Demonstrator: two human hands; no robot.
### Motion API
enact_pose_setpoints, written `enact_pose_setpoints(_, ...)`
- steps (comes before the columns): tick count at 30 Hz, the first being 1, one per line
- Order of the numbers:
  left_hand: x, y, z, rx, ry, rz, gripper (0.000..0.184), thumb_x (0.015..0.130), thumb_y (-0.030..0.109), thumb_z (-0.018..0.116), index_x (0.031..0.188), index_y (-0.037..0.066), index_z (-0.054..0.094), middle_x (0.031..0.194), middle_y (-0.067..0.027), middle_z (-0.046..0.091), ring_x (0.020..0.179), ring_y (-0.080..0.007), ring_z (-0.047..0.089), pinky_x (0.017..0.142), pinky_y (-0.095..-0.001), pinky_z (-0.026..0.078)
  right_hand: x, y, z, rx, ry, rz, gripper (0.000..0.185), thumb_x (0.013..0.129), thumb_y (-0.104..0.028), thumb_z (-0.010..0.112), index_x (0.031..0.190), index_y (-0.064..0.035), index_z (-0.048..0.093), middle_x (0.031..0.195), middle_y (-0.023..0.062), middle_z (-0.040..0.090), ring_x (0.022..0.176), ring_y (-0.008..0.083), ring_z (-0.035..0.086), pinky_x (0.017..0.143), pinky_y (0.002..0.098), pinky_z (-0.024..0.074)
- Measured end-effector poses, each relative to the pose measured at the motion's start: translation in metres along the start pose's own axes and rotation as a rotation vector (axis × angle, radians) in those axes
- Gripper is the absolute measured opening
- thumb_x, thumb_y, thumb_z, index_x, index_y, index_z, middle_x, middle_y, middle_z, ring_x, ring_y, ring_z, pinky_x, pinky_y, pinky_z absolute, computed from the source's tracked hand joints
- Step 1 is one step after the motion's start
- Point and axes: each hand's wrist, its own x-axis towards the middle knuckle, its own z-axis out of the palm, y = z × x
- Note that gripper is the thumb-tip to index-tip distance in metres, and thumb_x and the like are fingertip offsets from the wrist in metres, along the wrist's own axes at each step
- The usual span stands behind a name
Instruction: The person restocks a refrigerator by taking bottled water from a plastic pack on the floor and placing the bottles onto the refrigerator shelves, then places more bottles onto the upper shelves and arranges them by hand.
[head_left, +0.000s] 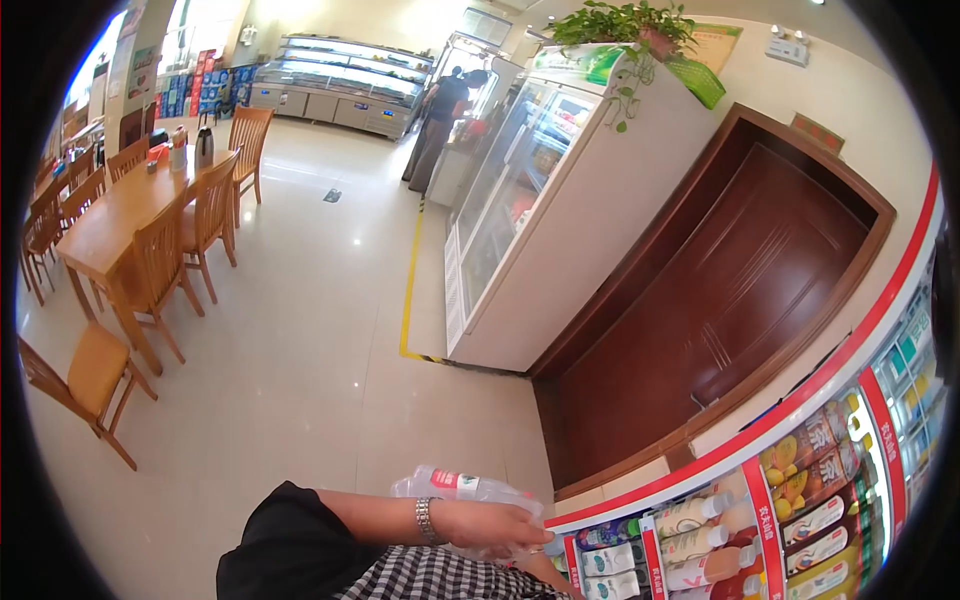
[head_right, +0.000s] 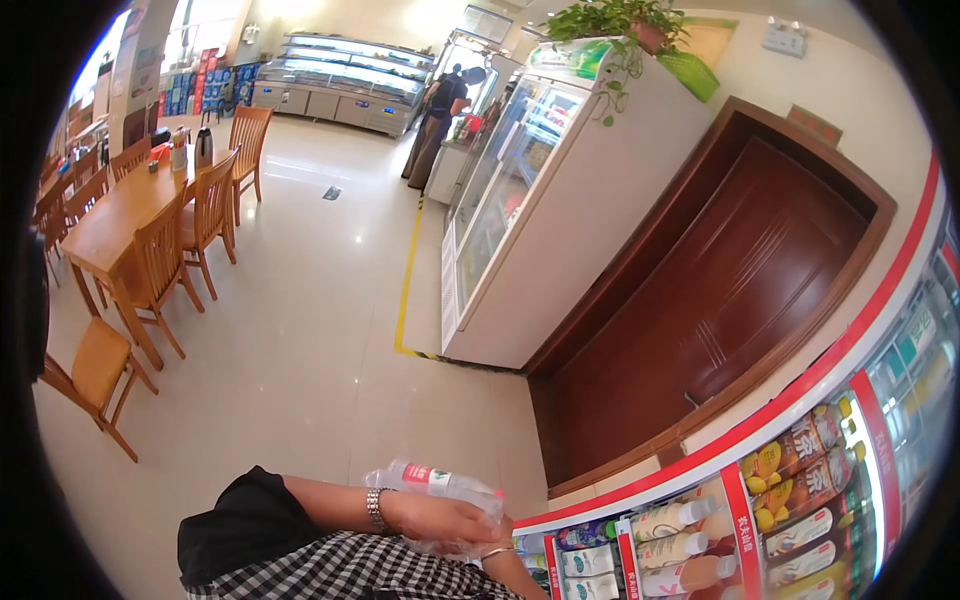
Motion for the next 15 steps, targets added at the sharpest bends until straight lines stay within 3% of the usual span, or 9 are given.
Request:
enact_pose_setpoints(2, 0.001, 0.004, 0.001, 0.072, 0.03, 0.015, 0.046, 0.1, 0.035, 0.045, 0.126, -0.002, 0.05, 0.1, -0.0036, 0.06, 0.085, -0.0082, 0.056, 0.071, -0.0246, 0.047, -0.006, -0.013, -0.002, 0.064, 0.034, -0.001, 0.032, 0.081, -0.029, 0.065, 0.101, -0.0037, 0.065, 0.096, 0.0206, 0.068, 0.091, 0.0318, 0.067, 0.079, 0.04, 0.0522)
enact_pose_setpoints(4, -0.005, 0.004, -0.002, 0.115, 0.061, 0.207, 0.04, 0.1, 0.035, 0.045, 0.116, -0.001, 0.054, 0.087, 0.0012, 0.056, 0.073, -0.0062, 0.051, 0.06, -0.0226, 0.041, -0.018, -0.029, -0.006, 0.136, 0.096, -0.027, 0.031, 0.081, -0.026, 0.067, 0.103, -0.0037, 0.064, 0.097, 0.0206, 0.067, 0.091, 0.031, 0.067, 0.079, 0.0387, 0.0522)
enact_pose_setpoints(6, -0.013, 0.003, -0.006, -0.014, 0.106, 0.263, 0.036, 0.1, 0.035, 0.045, 0.106, 0.002, 0.057, 0.076, 0.005, 0.051, 0.064, -0.0049, 0.045, 0.051, -0.0212, 0.035, -0.032, -0.048, -0.013, 0.221, 0.162, -0.069, 0.032, 0.08, -0.024, 0.068, 0.104, -0.0036, 0.064, 0.098, 0.0206, 0.067, 0.092, 0.0303, 0.067, 0.08, 0.0373, 0.0522)
enact_pose_setpoints(8, -0.019, 0.006, -0.008, -0.305, 0.161, 0.181, 0.034, 0.1, 0.036, 0.046, 0.097, 0.005, 0.059, 0.068, 0.008, 0.044, 0.058, -0.004, 0.039, 0.046, -0.0205, 0.027, -0.047, -0.069, -0.026, 0.273, 0.179, -0.103, 0.033, 0.08, -0.021, 0.07, 0.106, -0.0036, 0.063, 0.1, 0.0206, 0.067, 0.092, 0.0296, 0.067, 0.08, 0.036, 0.0522)
enact_pose_setpoints(9, -0.021, 0.006, -0.009, -0.295, 0.205, 0.178, 0.034, 0.1, 0.036, 0.046, 0.095, 0.005, 0.059, 0.068, 0.0078, 0.045, 0.058, -0.0041, 0.04, 0.047, -0.0206, 0.029, -0.058, -0.073, -0.037, 0.272, 0.079, -0.058, 0.038, 0.078, -0.019, 0.074, 0.111, -0.0042, 0.061, 0.102, 0.015, 0.067, 0.093, 0.0231, 0.066, 0.08, 0.0327, 0.0518)
enact_pose_setpoints(12, -0.024, 0.014, -0.004, -0.15, 0.333, 0.112, 0.033, 0.099, 0.036, 0.047, 0.087, 0.009, 0.059, 0.068, 0.0072, 0.047, 0.06, -0.0047, 0.042, 0.051, -0.0213, 0.032, -0.078, -0.104, -0.084, 0.101, 0.276, -0.328, 0.043, 0.078, -0.007, 0.069, 0.119, -0.0076, 0.057, 0.096, 0.0082, 0.067, 0.088, 0.017, 0.065, 0.077, 0.0306, 0.0529)
enact_pose_setpoints(13, -0.027, 0.025, 0.003, -0.024, 0.378, 0.078, 0.034, 0.099, 0.037, 0.047, 0.082, 0.01, 0.058, 0.068, 0.0069, 0.047, 0.06, -0.005, 0.043, 0.052, -0.0218, 0.033, -0.099, -0.135, -0.114, 0.332, 0.352, -0.262, 0.036, 0.084, -0.016, 0.068, 0.116, -0.0034, 0.058, 0.107, 0.0131, 0.063, 0.101, 0.0277, 0.061, 0.085, 0.0369, 0.0483)
enact_pose_setpoints(14, -0.024, 0.033, 0.011, -0.062, 0.401, 0.07, 0.033, 0.099, 0.035, 0.047, 0.079, 0.011, 0.057, 0.068, 0.0067, 0.048, 0.06, -0.0056, 0.043, 0.053, -0.0217, 0.035, -0.099, -0.13, -0.142, 0.131, 0.529, -0.433, 0.038, 0.082, -0.015, 0.071, 0.115, -0.0028, 0.059, 0.105, 0.0127, 0.064, 0.096, 0.0272, 0.063, 0.081, 0.0373, 0.0493)
enact_pose_setpoints(15, -0.019, 0.033, 0.011, -0.09, 0.418, 0.056, 0.032, 0.099, 0.034, 0.047, 0.077, 0.012, 0.056, 0.068, 0.0066, 0.049, 0.06, -0.0061, 0.044, 0.055, -0.0217, 0.036, -0.102, -0.124, -0.169, 0.246, 0.603, -0.469, 0.038, 0.083, -0.015, 0.07, 0.118, -0.0041, 0.058, 0.104, 0.0107, 0.064, 0.093, 0.0221, 0.063, 0.081, 0.0341, 0.0505)
